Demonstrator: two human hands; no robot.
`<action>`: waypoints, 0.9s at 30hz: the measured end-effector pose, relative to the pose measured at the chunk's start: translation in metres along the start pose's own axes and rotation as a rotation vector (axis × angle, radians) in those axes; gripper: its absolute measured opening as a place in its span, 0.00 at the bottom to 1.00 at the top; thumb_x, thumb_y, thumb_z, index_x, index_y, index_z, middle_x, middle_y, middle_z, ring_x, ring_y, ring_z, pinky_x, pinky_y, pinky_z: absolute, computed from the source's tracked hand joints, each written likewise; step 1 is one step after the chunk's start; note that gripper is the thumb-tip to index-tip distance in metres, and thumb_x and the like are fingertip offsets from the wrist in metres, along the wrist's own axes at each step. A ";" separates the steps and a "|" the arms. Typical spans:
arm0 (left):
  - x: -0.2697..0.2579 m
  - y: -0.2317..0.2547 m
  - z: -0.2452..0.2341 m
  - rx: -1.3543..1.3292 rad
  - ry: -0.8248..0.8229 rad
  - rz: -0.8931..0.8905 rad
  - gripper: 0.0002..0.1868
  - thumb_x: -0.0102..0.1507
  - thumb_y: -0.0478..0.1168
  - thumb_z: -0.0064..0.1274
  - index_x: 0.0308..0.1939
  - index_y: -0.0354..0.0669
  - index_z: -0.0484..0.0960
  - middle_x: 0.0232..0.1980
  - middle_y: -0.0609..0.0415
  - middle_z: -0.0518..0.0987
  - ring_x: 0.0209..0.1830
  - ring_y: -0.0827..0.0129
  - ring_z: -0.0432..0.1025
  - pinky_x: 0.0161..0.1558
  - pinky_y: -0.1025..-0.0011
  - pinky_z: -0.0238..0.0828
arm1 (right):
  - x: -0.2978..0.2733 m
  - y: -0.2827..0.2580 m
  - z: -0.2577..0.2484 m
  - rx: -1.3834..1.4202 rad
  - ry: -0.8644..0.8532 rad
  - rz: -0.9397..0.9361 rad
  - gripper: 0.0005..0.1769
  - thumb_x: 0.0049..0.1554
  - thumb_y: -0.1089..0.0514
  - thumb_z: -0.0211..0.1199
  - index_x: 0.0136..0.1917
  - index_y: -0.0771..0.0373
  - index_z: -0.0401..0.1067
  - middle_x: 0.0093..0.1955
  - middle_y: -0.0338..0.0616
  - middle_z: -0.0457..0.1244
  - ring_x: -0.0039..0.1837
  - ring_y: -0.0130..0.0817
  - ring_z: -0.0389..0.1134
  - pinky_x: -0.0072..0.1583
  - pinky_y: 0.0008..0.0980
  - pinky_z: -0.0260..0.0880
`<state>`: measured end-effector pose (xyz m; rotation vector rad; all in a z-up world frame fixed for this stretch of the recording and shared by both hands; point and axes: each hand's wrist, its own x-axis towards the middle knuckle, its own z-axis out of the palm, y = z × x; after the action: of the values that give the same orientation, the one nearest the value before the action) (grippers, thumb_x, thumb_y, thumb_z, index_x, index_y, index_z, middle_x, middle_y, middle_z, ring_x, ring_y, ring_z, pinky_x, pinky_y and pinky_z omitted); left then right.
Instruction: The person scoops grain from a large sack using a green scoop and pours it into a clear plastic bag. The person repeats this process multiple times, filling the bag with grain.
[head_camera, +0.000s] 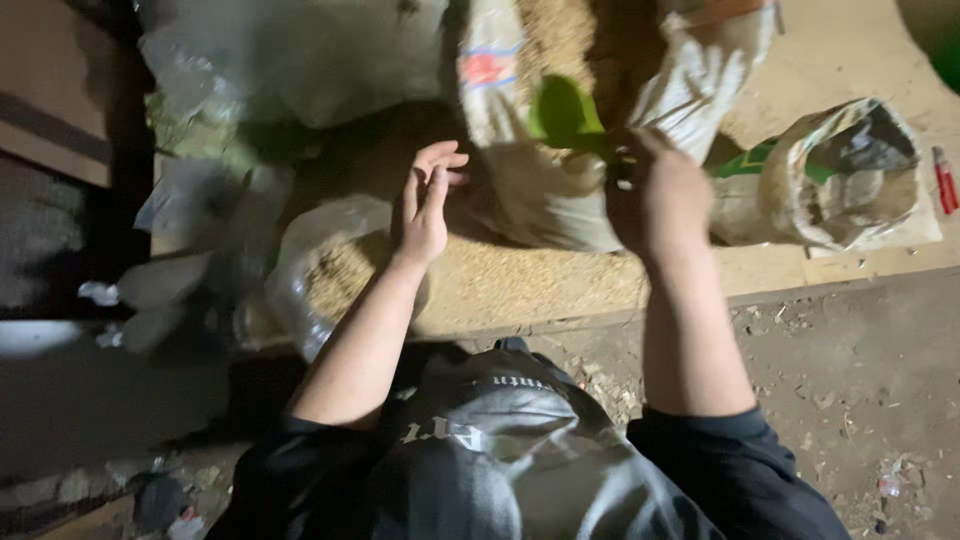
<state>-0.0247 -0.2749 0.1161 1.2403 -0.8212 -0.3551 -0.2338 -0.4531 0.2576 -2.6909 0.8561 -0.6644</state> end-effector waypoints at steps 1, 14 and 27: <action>0.010 0.003 0.011 0.000 -0.009 0.064 0.26 0.77 0.55 0.38 0.67 0.37 0.71 0.59 0.45 0.79 0.55 0.64 0.74 0.61 0.67 0.70 | 0.013 0.006 0.011 -0.002 -0.012 0.002 0.17 0.58 0.59 0.64 0.61 0.56 0.77 0.56 0.53 0.70 0.55 0.54 0.71 0.51 0.49 0.72; 0.110 -0.001 0.092 0.005 -0.072 0.246 0.18 0.78 0.47 0.42 0.64 0.36 0.74 0.60 0.45 0.80 0.62 0.62 0.75 0.68 0.63 0.73 | 0.099 0.058 -0.014 -0.298 -0.400 0.090 0.15 0.61 0.51 0.56 0.48 0.62 0.78 0.47 0.59 0.71 0.51 0.56 0.74 0.52 0.50 0.74; 0.231 -0.094 0.141 1.188 -0.033 0.121 0.35 0.65 0.54 0.56 0.71 0.40 0.65 0.75 0.32 0.60 0.75 0.41 0.53 0.73 0.49 0.46 | 0.155 0.115 0.058 -0.383 -0.264 -0.010 0.12 0.62 0.56 0.54 0.52 0.59 0.78 0.47 0.53 0.71 0.47 0.49 0.74 0.44 0.48 0.75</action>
<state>0.0469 -0.5519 0.1245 2.2564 -1.1779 0.2871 -0.1488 -0.6321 0.2208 -3.0249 0.9800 -0.1459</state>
